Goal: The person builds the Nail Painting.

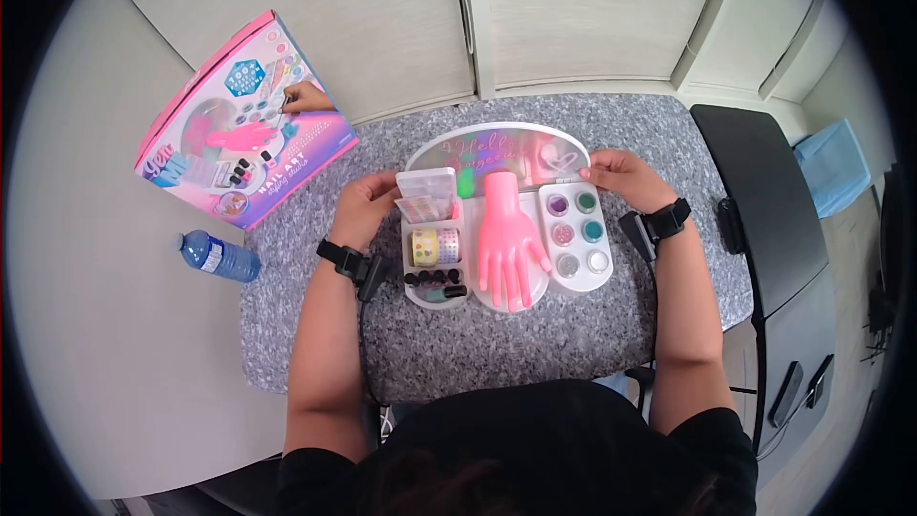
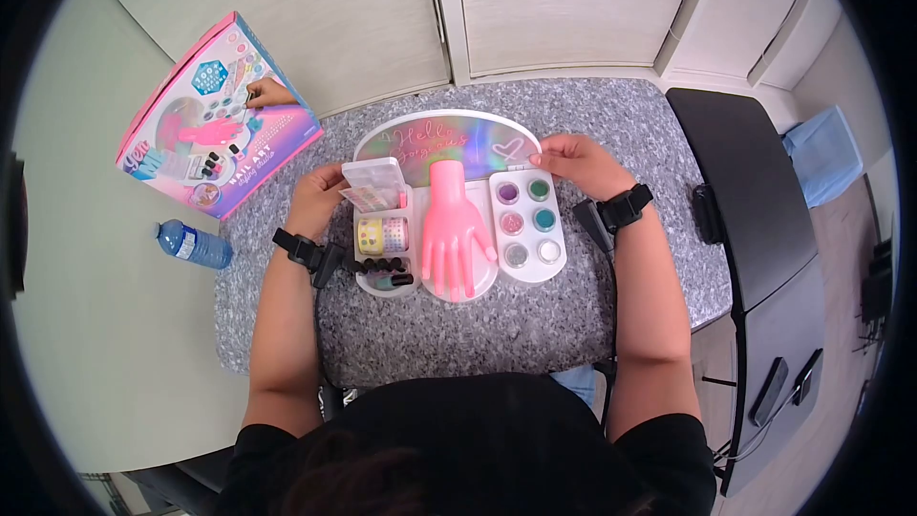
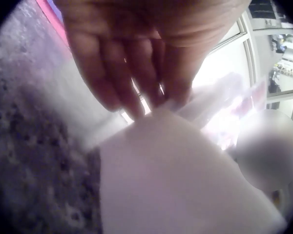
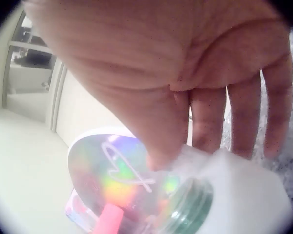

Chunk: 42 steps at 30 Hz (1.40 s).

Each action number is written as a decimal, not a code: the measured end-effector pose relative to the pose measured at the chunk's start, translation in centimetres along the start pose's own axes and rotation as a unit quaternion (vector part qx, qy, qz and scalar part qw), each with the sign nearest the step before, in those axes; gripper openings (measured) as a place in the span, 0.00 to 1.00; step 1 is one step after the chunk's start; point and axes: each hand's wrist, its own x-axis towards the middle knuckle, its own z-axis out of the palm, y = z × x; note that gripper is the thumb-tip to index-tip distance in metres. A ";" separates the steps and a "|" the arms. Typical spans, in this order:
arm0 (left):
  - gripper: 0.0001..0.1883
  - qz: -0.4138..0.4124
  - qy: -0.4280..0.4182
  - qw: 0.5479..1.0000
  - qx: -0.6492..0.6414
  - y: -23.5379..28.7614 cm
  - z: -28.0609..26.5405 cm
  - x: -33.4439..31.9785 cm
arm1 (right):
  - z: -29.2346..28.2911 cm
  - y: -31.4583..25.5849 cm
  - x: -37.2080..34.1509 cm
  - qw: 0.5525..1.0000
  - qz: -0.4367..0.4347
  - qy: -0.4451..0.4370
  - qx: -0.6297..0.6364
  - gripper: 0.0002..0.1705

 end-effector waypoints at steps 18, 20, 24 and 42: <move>0.09 0.002 -0.027 0.972 0.234 4.6 0.2 -1.5 | 0.5 -0.2 -0.5 0.991 0.016 0.004 -0.135 0.14; 0.10 0.014 -0.011 0.967 0.256 4.7 0.4 -1.5 | 0.4 -0.1 -0.5 0.990 0.018 0.005 -0.141 0.14; 0.10 0.018 -0.009 0.965 0.262 4.8 0.6 -1.7 | 0.6 -0.5 -0.6 0.988 0.024 0.008 -0.152 0.14; 0.37 -0.202 -0.098 0.973 -0.059 5.3 -1.6 -8.1 | 3.7 -4.3 -8.8 0.988 0.091 0.111 -0.054 0.32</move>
